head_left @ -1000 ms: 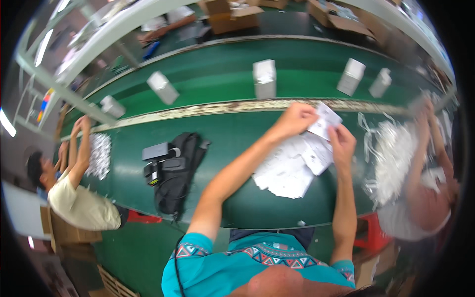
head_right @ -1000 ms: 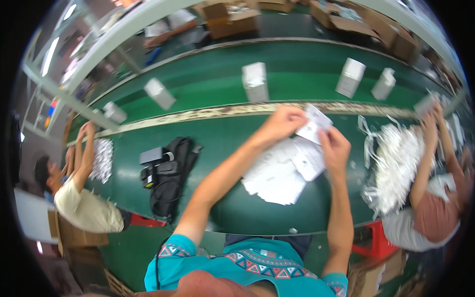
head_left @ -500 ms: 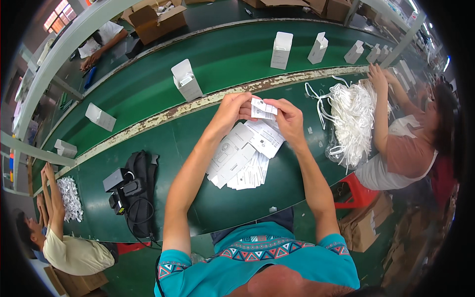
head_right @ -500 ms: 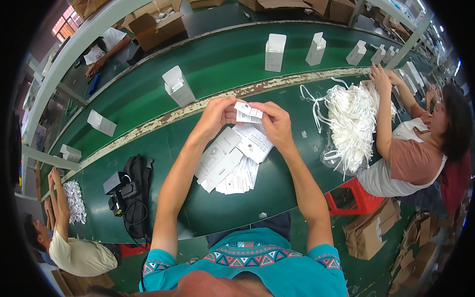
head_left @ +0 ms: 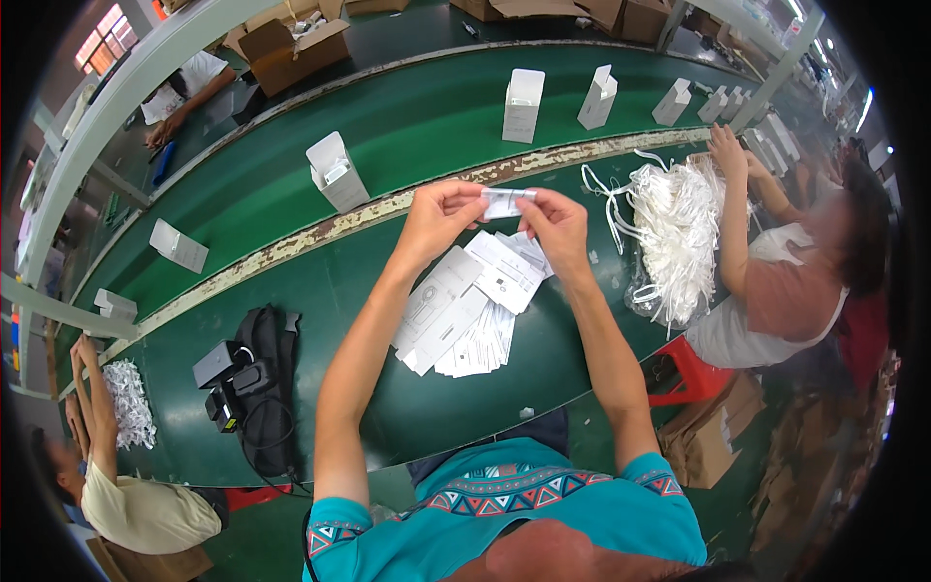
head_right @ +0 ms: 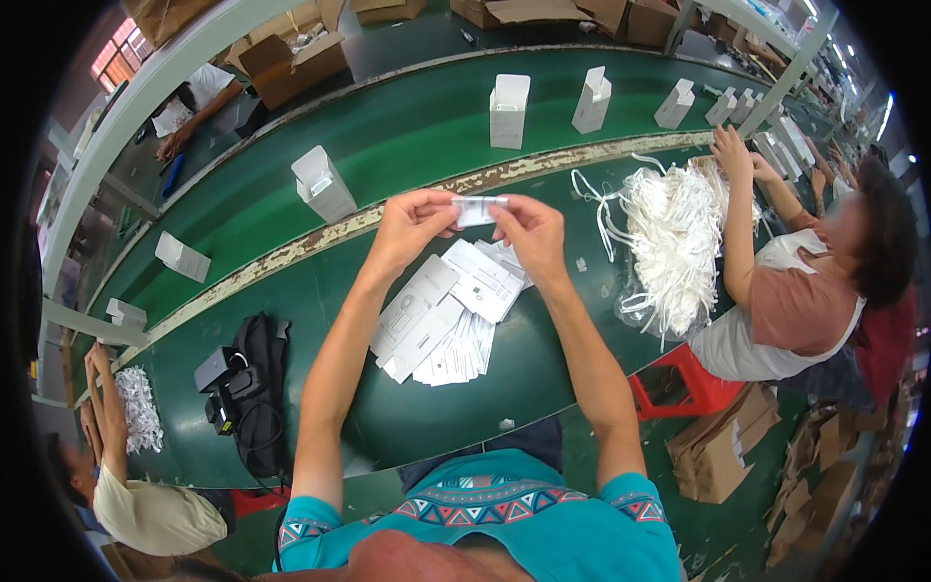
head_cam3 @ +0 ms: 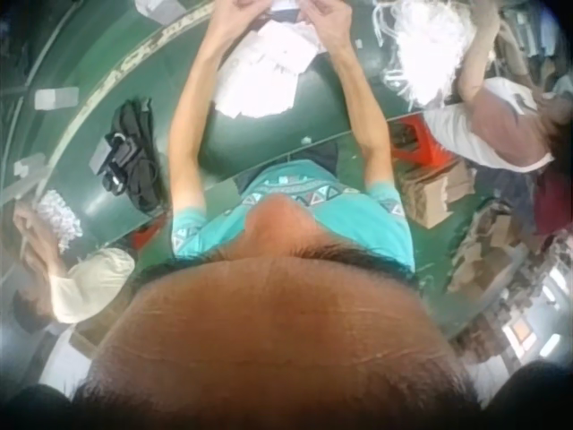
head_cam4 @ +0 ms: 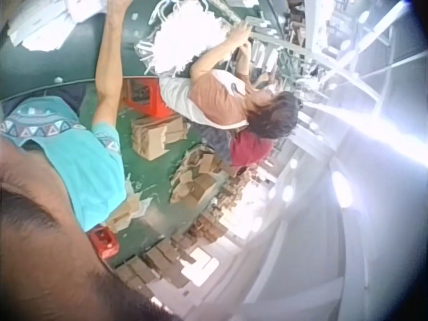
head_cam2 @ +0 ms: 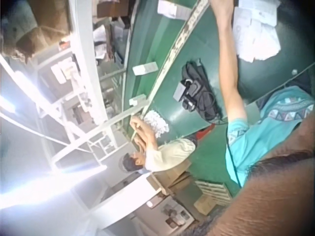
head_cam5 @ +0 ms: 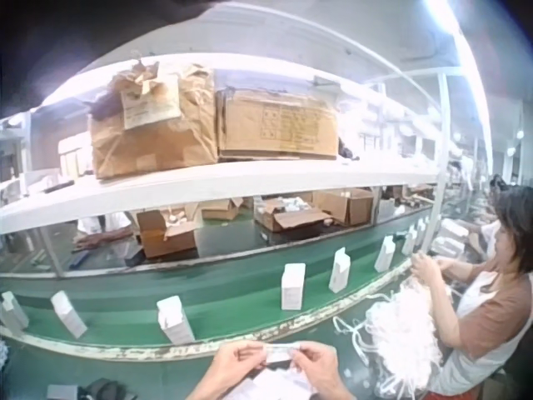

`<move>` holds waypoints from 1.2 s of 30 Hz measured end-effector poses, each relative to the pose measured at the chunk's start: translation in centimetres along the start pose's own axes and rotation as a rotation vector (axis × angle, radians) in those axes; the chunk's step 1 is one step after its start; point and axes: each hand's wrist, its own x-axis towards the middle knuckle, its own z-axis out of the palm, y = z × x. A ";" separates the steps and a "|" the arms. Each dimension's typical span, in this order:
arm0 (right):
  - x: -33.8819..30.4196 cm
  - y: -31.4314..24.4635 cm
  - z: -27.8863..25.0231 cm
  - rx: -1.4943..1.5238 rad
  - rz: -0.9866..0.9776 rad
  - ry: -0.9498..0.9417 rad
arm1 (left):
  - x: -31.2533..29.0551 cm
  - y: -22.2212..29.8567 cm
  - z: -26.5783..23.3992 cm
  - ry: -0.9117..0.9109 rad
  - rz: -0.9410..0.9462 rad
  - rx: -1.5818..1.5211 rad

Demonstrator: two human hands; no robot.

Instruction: The person folds paper leaflets and places them one at a time into small packaging boxes on an assembly line conveyor belt by hand.

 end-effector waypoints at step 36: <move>19.9 -2.1 3.1 -1.478 -0.840 -0.140 | 1.1 -6.6 -7.3 0.375 0.126 0.294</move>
